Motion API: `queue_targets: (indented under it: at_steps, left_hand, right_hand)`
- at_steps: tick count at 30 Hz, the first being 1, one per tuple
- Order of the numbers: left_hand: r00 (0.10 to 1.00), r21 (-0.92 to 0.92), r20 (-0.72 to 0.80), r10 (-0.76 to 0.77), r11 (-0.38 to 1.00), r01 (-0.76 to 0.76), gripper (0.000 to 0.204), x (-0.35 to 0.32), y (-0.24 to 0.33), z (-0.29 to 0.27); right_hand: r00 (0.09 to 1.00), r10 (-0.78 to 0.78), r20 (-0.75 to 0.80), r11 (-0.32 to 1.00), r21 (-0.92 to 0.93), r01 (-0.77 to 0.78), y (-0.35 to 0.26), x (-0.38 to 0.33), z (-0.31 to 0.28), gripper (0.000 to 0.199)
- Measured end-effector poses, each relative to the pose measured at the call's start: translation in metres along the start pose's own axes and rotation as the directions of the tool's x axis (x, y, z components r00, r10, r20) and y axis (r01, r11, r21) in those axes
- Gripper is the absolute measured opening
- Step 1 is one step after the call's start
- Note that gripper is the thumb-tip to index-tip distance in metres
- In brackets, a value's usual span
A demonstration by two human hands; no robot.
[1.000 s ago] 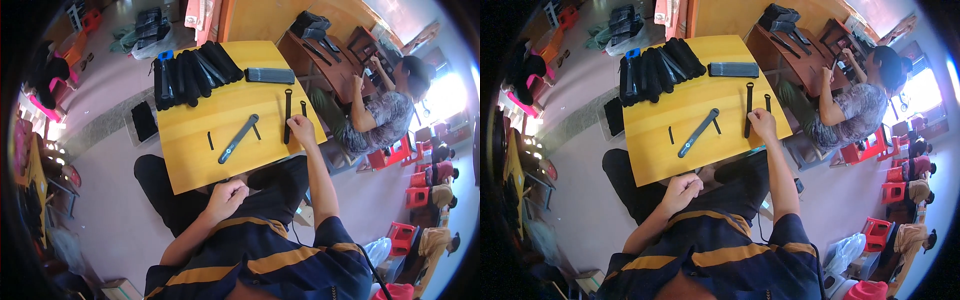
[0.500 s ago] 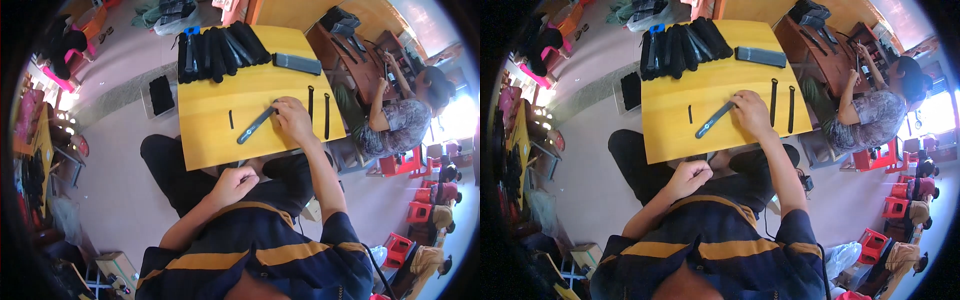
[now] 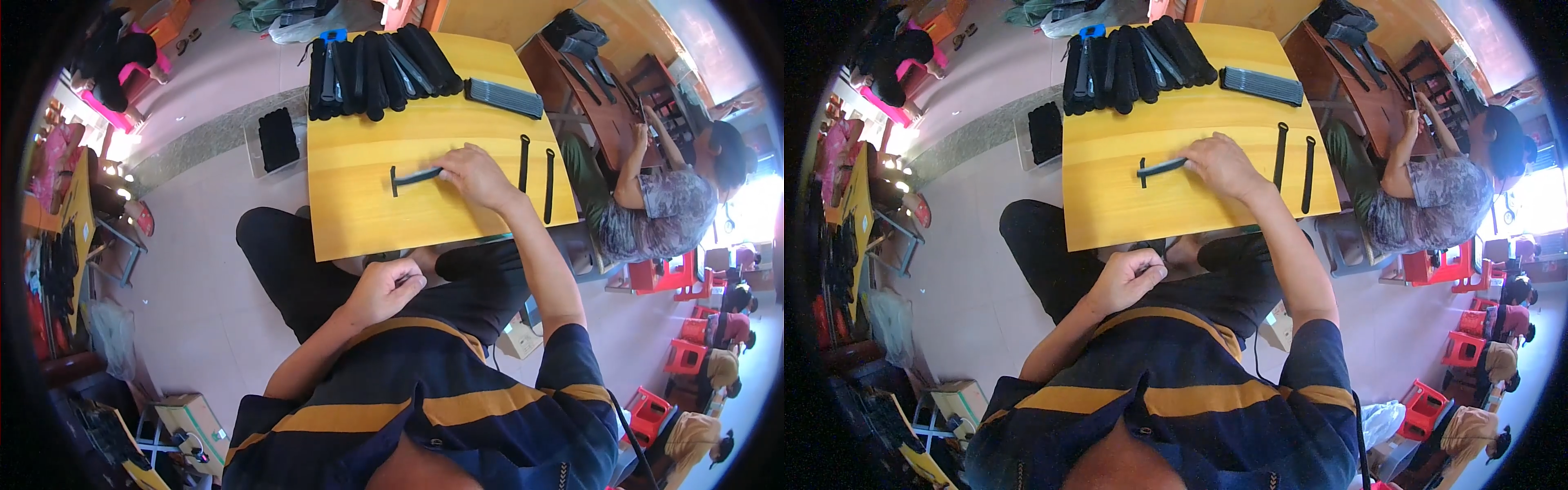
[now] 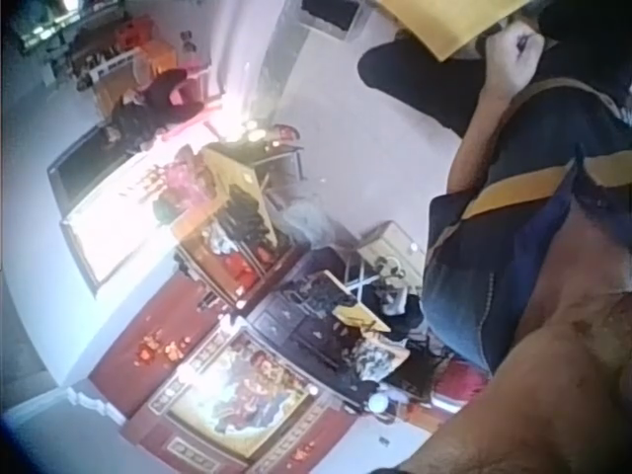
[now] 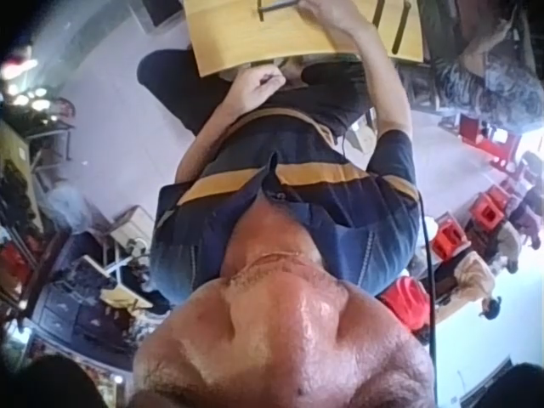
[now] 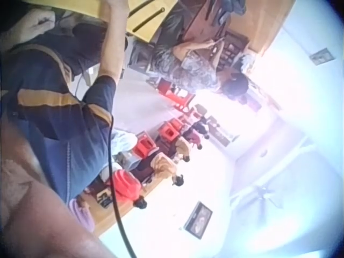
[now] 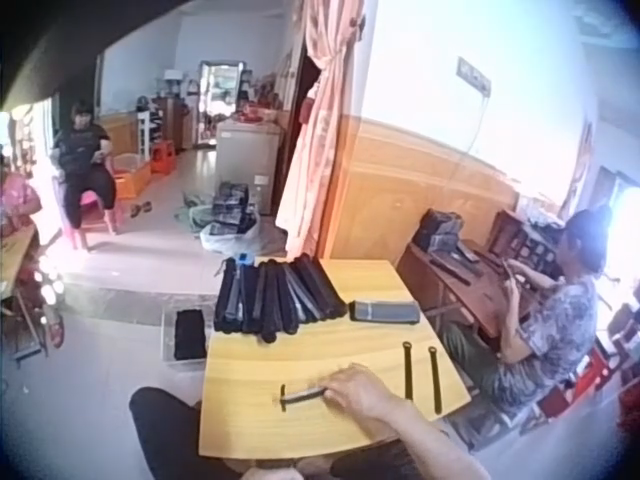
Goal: Assembling fabric straps by manually attaching plastic buckles and metal pins.
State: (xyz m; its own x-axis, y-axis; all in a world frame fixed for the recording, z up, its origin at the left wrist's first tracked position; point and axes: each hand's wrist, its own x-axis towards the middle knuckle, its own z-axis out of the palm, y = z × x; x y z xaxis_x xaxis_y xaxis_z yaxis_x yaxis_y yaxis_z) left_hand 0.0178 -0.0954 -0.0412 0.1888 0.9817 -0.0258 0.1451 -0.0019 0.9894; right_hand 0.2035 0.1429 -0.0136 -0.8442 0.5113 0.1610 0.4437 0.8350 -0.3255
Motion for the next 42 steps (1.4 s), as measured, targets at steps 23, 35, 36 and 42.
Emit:
queue_targets:
  at_steps: [23, 35, 36, 42]
  left_hand:
    - [0.945, 0.7, -0.319, 0.069, 0.689, 0.186, 0.013, -0.018, 0.021, -0.091]
    - [0.983, 0.791, -0.184, 0.026, 0.597, 0.132, 0.014, -0.018, 0.005, -0.109]
    - [0.982, 0.788, -0.19, 0.023, 0.6, 0.138, 0.014, -0.017, 0.003, -0.109]
    - [0.982, 0.776, -0.189, -0.014, 0.611, 0.158, 0.013, -0.007, -0.002, -0.105]
  right_hand:
    - [0.986, 0.074, -0.148, 0.989, 0.138, -0.053, -0.086, -0.032, 0.06, 0.019]
    - [0.968, 0.053, -0.244, 0.972, 0.233, 0.006, -0.12, -0.005, 0.077, 0.021]
    - [0.97, 0.049, -0.237, 0.972, 0.234, 0.008, -0.122, -0.003, 0.08, 0.021]
    - [0.971, 0.072, -0.23, 0.977, 0.21, -0.023, -0.128, 0.002, 0.088, 0.013]
